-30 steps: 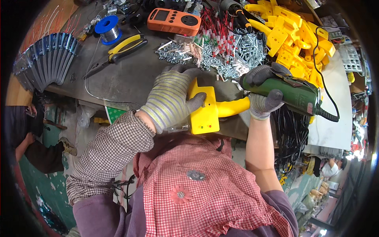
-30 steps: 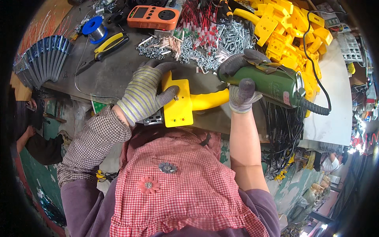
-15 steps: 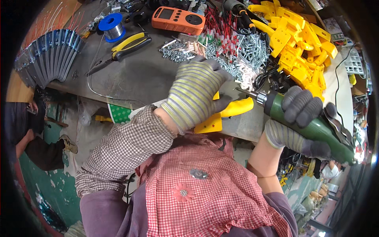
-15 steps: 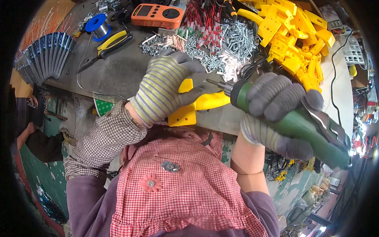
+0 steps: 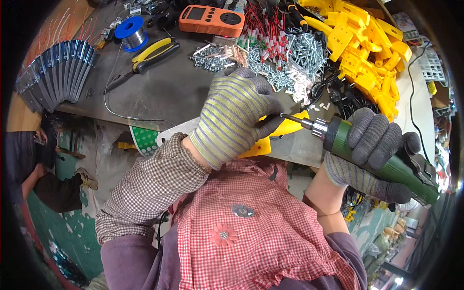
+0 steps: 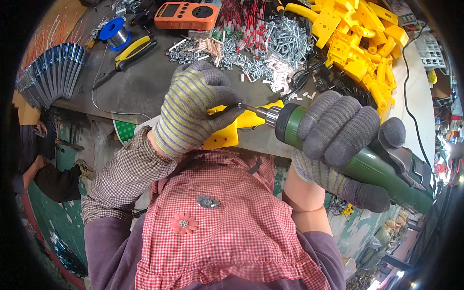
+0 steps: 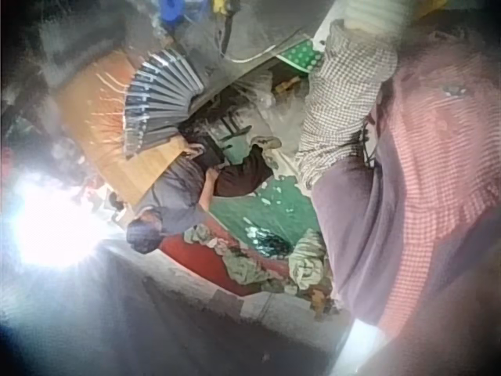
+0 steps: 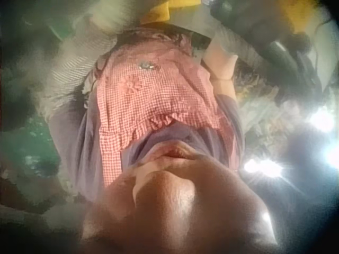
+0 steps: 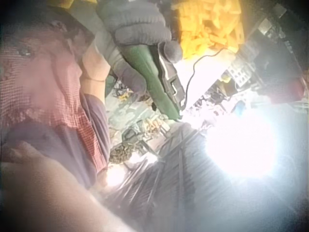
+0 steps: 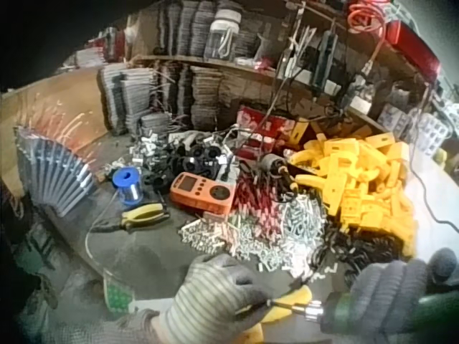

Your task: The person assembles a heating tool by fitting wiring components into a plastic handle casing, closing the housing, driving screws with an electric screwdriver, and attaching a dial knob to the casing.

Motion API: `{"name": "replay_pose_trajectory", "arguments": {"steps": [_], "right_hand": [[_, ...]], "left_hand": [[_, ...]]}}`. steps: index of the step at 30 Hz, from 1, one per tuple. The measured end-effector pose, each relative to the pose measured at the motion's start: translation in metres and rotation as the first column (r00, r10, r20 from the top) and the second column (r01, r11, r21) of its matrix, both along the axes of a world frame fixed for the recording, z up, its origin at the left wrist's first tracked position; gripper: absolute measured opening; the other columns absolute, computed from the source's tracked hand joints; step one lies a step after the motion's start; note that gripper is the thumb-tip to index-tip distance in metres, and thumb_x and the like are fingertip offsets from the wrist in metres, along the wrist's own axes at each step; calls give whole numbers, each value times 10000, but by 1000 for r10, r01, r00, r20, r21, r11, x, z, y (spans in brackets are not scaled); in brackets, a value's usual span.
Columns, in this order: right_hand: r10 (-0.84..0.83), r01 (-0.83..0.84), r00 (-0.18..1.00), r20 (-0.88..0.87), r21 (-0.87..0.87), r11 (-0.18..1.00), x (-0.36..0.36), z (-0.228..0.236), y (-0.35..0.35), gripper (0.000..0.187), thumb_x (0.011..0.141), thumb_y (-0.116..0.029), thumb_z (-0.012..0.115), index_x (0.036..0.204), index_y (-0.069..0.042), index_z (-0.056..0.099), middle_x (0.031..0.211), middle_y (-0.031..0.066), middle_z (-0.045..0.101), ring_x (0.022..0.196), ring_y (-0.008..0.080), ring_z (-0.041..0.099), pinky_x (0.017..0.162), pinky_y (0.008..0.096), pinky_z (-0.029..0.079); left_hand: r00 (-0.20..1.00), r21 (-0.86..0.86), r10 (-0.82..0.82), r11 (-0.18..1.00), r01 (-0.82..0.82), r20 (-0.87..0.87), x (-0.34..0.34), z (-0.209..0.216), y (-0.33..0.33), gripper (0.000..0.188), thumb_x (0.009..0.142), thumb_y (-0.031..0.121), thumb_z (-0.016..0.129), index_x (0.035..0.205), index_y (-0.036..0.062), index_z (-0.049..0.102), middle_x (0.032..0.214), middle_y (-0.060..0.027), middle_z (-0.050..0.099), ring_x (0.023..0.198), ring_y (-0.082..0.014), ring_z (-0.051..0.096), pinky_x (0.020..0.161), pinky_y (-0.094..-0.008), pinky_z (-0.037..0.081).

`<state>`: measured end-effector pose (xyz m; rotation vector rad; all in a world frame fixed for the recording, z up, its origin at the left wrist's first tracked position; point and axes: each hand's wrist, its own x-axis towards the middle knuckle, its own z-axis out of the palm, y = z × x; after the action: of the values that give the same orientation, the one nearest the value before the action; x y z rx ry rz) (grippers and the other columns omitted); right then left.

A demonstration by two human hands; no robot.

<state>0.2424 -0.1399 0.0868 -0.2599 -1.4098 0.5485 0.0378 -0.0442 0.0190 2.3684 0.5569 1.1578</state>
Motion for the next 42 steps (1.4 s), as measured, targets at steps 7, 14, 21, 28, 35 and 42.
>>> {"name": "replay_pose_trajectory", "arguments": {"steps": [7,14,21,28,35,42], "right_hand": [[-1,1,1000,-22,-6,1000,-8,-2,2,919,937,-765,599,1520,-61,502,864,54,668,665,209,660,613,375,559],[36,-38,999,-29,-70,997,-17,-11,15,988,887,-805,627,1515,-54,491,777,51,641,607,197,629,574,368,555],[38,-27,999,38,-259,965,-31,-22,33,963,864,-827,642,1464,-78,547,751,-19,600,607,139,581,582,312,496],[-227,252,968,109,-453,855,-35,-34,34,887,813,-828,705,1247,-64,583,705,4,574,570,155,568,517,318,493],[-118,66,992,-51,-580,812,-39,-41,45,798,798,-787,762,1108,-83,550,682,5,554,504,146,520,466,295,473],[-184,111,980,-79,-553,826,-29,-32,37,787,852,-732,742,1193,-45,564,875,54,611,689,170,586,622,325,512]], "left_hand": [[1000,158,16,987,-13,-18,-5,2,-2,186,732,139,871,896,113,787,869,-40,712,857,-300,677,752,-446,533],[965,-32,153,986,-164,-214,-39,-7,-7,802,637,382,914,1349,133,644,1259,-161,638,1175,-379,596,1055,-526,437],[855,-78,130,978,-194,-503,-75,-18,-18,989,566,480,917,1415,65,624,1290,-199,635,1189,-413,591,1031,-522,469],[860,-74,108,983,-166,-499,-71,-21,-17,954,621,481,895,1435,74,610,1297,-209,639,1162,-412,628,1007,-511,506],[783,-150,59,970,-192,-619,-67,-14,-19,933,636,482,891,1441,103,612,1304,-214,639,1103,-397,684,926,-486,569],[809,-184,14,971,-150,-588,-62,-5,-14,909,630,433,901,1431,103,625,1302,-208,636,1100,-403,681,950,-485,568]]}}
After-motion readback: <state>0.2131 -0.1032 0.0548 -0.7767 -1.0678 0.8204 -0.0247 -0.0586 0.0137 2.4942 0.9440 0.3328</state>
